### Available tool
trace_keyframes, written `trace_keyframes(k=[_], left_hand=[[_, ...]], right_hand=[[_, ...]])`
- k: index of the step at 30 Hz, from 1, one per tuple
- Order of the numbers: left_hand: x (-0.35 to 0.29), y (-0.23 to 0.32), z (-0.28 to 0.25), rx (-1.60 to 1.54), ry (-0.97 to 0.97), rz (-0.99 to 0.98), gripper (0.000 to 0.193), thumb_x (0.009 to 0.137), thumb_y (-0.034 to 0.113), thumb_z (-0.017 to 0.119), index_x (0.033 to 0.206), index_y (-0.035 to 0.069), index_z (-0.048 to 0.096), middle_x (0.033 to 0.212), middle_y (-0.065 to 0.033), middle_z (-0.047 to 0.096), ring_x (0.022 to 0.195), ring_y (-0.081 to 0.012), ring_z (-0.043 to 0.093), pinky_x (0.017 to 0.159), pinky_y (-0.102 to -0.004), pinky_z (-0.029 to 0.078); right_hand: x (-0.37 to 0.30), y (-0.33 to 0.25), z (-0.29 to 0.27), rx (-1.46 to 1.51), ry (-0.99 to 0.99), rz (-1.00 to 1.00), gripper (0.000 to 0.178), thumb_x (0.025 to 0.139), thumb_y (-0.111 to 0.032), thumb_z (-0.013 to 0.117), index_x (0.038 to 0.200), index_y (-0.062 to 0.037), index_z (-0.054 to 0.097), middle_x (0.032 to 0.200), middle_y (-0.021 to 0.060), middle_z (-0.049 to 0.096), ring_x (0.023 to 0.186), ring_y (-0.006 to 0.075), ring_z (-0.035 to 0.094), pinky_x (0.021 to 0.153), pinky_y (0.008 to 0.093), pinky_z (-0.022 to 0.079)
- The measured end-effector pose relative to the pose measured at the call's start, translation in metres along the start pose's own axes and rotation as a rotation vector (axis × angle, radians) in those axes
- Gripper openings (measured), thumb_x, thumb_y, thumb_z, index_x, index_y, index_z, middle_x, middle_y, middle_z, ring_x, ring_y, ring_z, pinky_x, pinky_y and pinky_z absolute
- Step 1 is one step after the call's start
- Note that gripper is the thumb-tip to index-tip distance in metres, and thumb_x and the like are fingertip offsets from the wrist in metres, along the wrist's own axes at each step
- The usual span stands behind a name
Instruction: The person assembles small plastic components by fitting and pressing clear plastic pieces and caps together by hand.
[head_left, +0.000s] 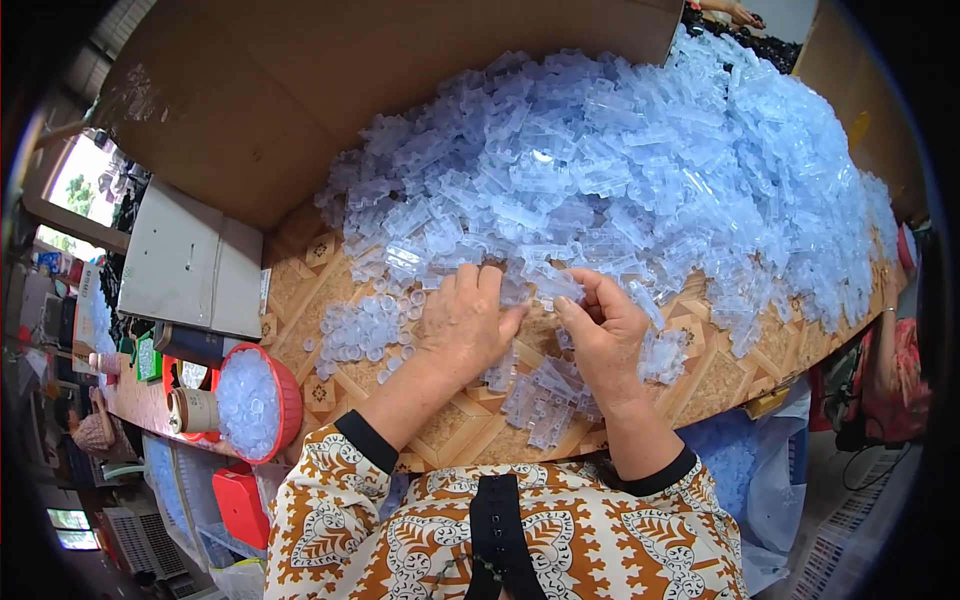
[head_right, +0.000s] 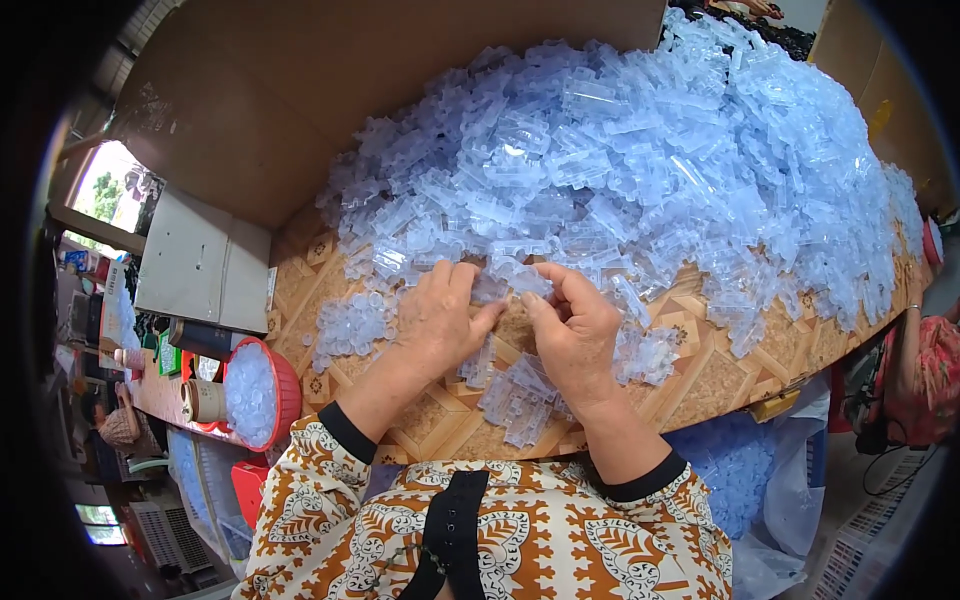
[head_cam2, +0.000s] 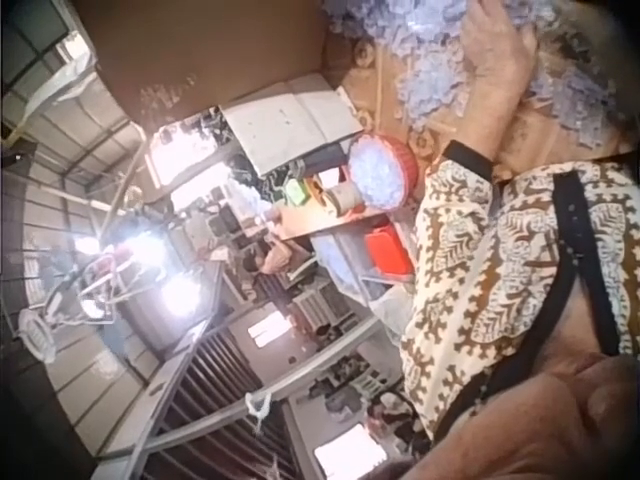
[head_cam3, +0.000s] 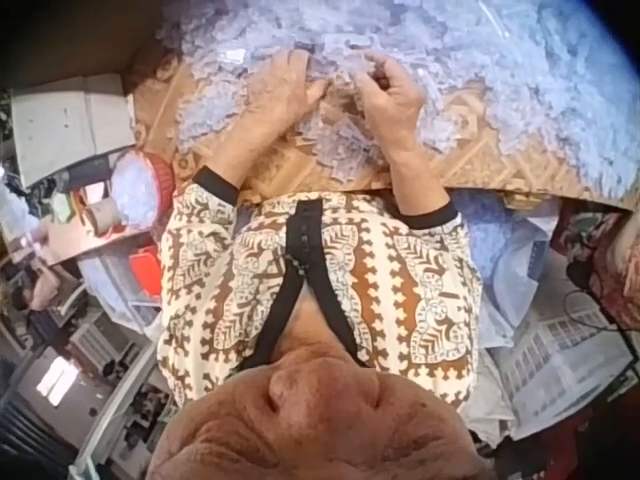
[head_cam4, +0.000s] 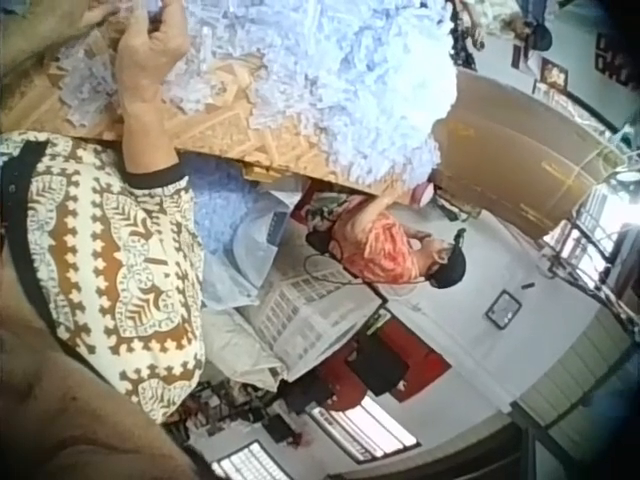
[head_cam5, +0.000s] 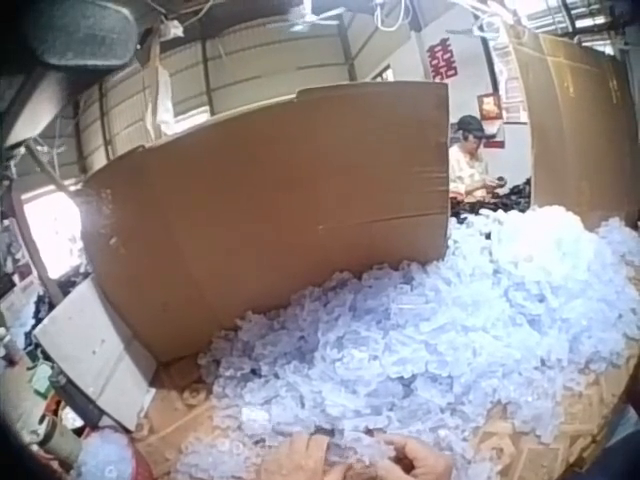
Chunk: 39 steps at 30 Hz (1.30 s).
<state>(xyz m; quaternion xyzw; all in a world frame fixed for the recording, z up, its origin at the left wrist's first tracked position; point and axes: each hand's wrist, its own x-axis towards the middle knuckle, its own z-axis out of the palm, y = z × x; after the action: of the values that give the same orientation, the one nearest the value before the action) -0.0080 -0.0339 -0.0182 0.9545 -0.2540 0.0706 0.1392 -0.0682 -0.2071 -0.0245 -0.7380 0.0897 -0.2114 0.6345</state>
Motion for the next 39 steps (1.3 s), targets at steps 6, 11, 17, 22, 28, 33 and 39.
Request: trace_keyframes(k=[6, 11, 17, 22, 28, 33, 39], left_hand=[[-0.009, -0.011, -0.004, -0.130, 0.017, 0.083, 0.042, 0.081, 0.025, 0.083, 0.112, 0.005, 0.062, 0.101, -0.0139, 0.060, 0.094, -0.0347, 0.063, 0.077, -0.0449, 0.053], [-0.010, -0.010, -0.006, -0.166, 0.031, 0.081, 0.046, 0.078, 0.020, 0.086, 0.111, 0.004, 0.059, 0.107, -0.0153, 0.061, 0.096, -0.0360, 0.063, 0.081, -0.0442, 0.052], [-0.010, -0.010, -0.004, -0.246, 0.058, 0.006, 0.055, 0.076, 0.021, 0.088, 0.116, 0.003, 0.056, 0.107, -0.0153, 0.061, 0.095, -0.0322, 0.063, 0.080, -0.0413, 0.052], [-0.025, -0.005, -0.020, -0.445, 0.142, 0.015, 0.062, 0.077, 0.018, 0.088, 0.125, 0.001, 0.052, 0.115, -0.0146, 0.057, 0.096, -0.0254, 0.061, 0.084, -0.0363, 0.052], [-0.038, 0.007, -0.013, -0.787, 0.204, 0.023, 0.073, 0.081, 0.011, 0.087, 0.140, -0.001, 0.045, 0.130, -0.0121, 0.049, 0.108, -0.0199, 0.057, 0.097, -0.0342, 0.052], [-0.049, 0.013, -0.022, -0.960, 0.154, -0.017, 0.080, 0.084, 0.004, 0.083, 0.150, -0.002, 0.040, 0.139, -0.0113, 0.043, 0.118, -0.0199, 0.056, 0.108, -0.0348, 0.050], [-0.068, 0.015, -0.037, -1.016, 0.149, 0.002, 0.070, 0.085, 0.005, 0.082, 0.147, 0.002, 0.050, 0.150, -0.0176, 0.043, 0.133, -0.0276, 0.055, 0.105, -0.0386, 0.055]], right_hand=[[0.002, 0.002, -0.002, 0.018, 0.008, 0.024, 0.029, 0.084, 0.000, 0.076, 0.113, -0.0005, 0.074, 0.075, 0.0012, 0.063, 0.064, 0.0061, 0.055, 0.057, 0.0240, 0.045], [0.002, 0.001, 0.000, -0.094, 0.013, -0.021, 0.029, 0.083, -0.001, 0.077, 0.112, -0.0012, 0.074, 0.073, 0.0036, 0.063, 0.062, 0.0084, 0.056, 0.056, 0.0258, 0.046], [0.004, 0.001, -0.002, -0.118, 0.024, -0.017, 0.028, 0.082, -0.001, 0.077, 0.111, -0.0013, 0.074, 0.074, 0.0045, 0.065, 0.062, 0.0091, 0.058, 0.057, 0.0268, 0.047], [0.002, 0.003, -0.002, -0.097, 0.011, -0.019, 0.028, 0.083, -0.001, 0.077, 0.111, -0.0008, 0.074, 0.076, 0.0045, 0.066, 0.064, 0.0088, 0.059, 0.058, 0.0260, 0.048], [-0.004, 0.003, 0.002, 0.277, -0.158, 0.141, 0.026, 0.083, 0.001, 0.075, 0.108, -0.0010, 0.072, 0.087, 0.0028, 0.069, 0.072, 0.0078, 0.061, 0.064, 0.0242, 0.050], [-0.012, -0.003, -0.002, 0.594, -0.371, 0.260, 0.036, 0.085, 0.005, 0.067, 0.120, 0.0036, 0.062, 0.100, 0.0029, 0.064, 0.083, 0.0072, 0.061, 0.071, 0.0234, 0.051], [-0.021, -0.011, -0.001, 0.459, -0.455, 0.025, 0.048, 0.087, -0.001, 0.067, 0.134, 0.0040, 0.058, 0.104, 0.0039, 0.066, 0.080, 0.0069, 0.057, 0.070, 0.0235, 0.049]])
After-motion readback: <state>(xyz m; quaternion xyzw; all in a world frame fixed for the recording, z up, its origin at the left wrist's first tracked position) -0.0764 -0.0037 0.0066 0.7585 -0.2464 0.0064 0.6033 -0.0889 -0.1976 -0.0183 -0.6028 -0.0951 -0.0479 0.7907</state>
